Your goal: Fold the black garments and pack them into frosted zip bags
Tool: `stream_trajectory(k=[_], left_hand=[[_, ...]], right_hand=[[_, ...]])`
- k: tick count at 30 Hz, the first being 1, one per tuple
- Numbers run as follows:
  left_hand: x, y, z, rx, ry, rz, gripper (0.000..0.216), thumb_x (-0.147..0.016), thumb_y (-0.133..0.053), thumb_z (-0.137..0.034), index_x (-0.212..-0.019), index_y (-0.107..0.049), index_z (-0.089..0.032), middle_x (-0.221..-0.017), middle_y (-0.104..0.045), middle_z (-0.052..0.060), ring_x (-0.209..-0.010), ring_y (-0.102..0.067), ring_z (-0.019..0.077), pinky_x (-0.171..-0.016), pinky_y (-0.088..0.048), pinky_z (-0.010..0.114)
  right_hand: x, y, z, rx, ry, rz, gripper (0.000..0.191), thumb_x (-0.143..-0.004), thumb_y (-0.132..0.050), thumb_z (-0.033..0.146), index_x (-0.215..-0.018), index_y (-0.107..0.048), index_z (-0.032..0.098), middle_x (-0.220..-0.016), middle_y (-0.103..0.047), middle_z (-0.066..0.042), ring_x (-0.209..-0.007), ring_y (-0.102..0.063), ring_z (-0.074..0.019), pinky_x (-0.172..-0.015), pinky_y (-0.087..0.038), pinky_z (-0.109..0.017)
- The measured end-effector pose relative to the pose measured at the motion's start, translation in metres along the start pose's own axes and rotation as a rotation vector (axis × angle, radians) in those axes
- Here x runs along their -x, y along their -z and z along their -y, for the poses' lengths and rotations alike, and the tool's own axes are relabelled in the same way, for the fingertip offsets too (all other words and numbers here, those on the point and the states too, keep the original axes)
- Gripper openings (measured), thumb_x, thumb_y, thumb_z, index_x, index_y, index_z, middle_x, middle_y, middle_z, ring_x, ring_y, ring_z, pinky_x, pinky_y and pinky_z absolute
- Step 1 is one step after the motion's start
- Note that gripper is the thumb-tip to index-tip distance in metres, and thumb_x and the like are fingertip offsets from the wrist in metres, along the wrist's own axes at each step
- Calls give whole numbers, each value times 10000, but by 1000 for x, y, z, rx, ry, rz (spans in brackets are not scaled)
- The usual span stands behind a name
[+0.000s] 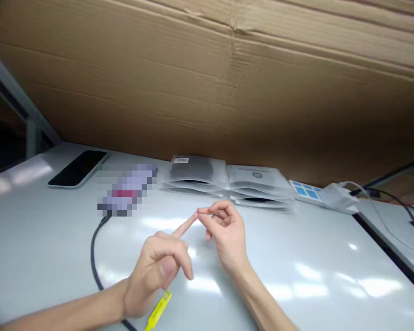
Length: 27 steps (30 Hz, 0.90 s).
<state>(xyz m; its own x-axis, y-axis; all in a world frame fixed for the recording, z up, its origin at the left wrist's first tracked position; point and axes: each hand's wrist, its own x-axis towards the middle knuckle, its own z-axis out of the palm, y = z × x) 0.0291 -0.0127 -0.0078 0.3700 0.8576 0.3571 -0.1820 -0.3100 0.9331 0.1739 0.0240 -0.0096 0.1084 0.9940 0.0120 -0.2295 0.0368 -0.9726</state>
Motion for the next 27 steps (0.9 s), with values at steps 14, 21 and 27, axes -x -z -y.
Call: stream_trajectory(k=[14,21,27], left_hand=[[0,-6,1,267,229,-19,451,-898,-479,-529,-677,-641,-171,-396,-524,-32,-417,-501,121,-669,-497,313],[-13,-2,5,-13,223,-291,131,-810,-659,-271,-909,-654,-186,-711,-648,-25,-573,-613,102,-598,-533,231],[-17,1,5,-112,38,-220,164,-836,-620,-183,-960,-727,-184,-913,-723,34,-631,-649,97,-617,-568,216]], right_hand=[[17,-6,9,203,81,101,162,-646,-793,233,-637,-633,213,-711,-756,-28,-387,-432,-69,-376,-348,-204],[5,9,30,-194,-256,189,262,-630,-817,276,-720,-578,217,-711,-732,41,-278,-111,36,-322,-136,-167],[9,6,31,-321,-466,159,329,-538,-888,314,-714,-626,217,-704,-696,26,-480,-550,-71,-417,-401,-160]])
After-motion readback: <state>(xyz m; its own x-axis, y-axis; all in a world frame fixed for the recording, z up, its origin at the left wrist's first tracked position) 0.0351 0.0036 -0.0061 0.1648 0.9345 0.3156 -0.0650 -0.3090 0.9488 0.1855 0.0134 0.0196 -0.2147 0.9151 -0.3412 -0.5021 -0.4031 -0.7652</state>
